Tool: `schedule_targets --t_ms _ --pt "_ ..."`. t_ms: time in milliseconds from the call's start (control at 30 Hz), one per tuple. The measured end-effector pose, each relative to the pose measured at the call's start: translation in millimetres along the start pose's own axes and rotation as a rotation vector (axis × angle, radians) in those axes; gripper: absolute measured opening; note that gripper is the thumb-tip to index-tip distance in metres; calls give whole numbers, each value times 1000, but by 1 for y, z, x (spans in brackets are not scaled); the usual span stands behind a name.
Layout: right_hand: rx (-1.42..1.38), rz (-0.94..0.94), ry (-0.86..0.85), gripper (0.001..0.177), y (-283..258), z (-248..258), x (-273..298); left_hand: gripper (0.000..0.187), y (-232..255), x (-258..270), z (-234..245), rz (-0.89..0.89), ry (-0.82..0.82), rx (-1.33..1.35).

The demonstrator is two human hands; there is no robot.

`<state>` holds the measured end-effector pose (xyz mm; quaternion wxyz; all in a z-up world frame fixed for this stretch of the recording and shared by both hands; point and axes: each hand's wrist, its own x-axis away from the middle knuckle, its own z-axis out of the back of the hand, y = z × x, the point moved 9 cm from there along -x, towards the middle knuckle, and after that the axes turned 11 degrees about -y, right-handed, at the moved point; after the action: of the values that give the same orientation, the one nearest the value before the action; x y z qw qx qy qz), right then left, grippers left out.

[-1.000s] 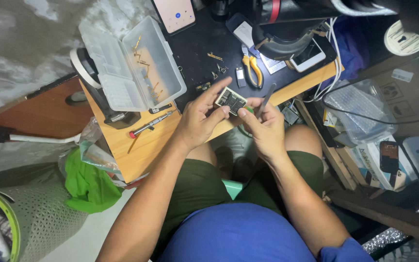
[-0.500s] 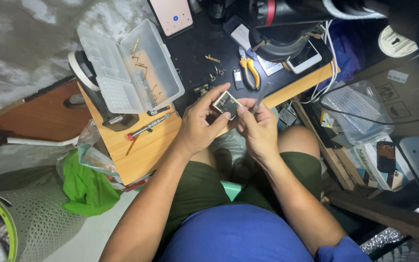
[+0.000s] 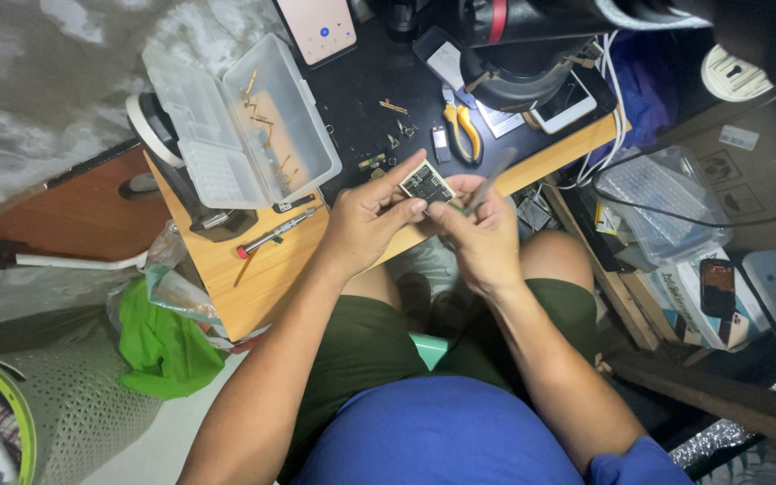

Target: The person disassembles a smartphone, removing the back cover and internal components. They use a metal spudger to pry open the casing and disconnect ribbon cables from the motherboard. The person then removes the battery and other internal parts, placing them on the workbench.

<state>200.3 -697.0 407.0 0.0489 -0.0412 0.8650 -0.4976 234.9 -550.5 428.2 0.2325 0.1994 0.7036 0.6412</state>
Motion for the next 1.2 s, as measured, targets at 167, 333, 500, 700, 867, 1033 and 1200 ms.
schedule_targets --t_ms 167,333,500,700,867,1033,1200 --pt "309 75 57 40 -19 -7 2 58 -7 -3 1 15 19 55" --pt "371 237 32 42 -25 -9 6 59 -3 -6 -1 18 2 118" --pt "414 171 56 36 -18 2 8 62 4 -4 -4 26 -61 78" --pt "496 260 49 36 -33 -9 10 57 0 -8 -3 23 -37 181" --pt "563 308 86 23 -44 -14 15 55 0 -8 -3 13 -30 181" --pt "1029 567 43 24 -60 -40 33 55 3 -7 -2 -19 -20 138" --pt "1021 577 17 20 -60 -39 33 54 2 -8 -1 -20 -11 176"
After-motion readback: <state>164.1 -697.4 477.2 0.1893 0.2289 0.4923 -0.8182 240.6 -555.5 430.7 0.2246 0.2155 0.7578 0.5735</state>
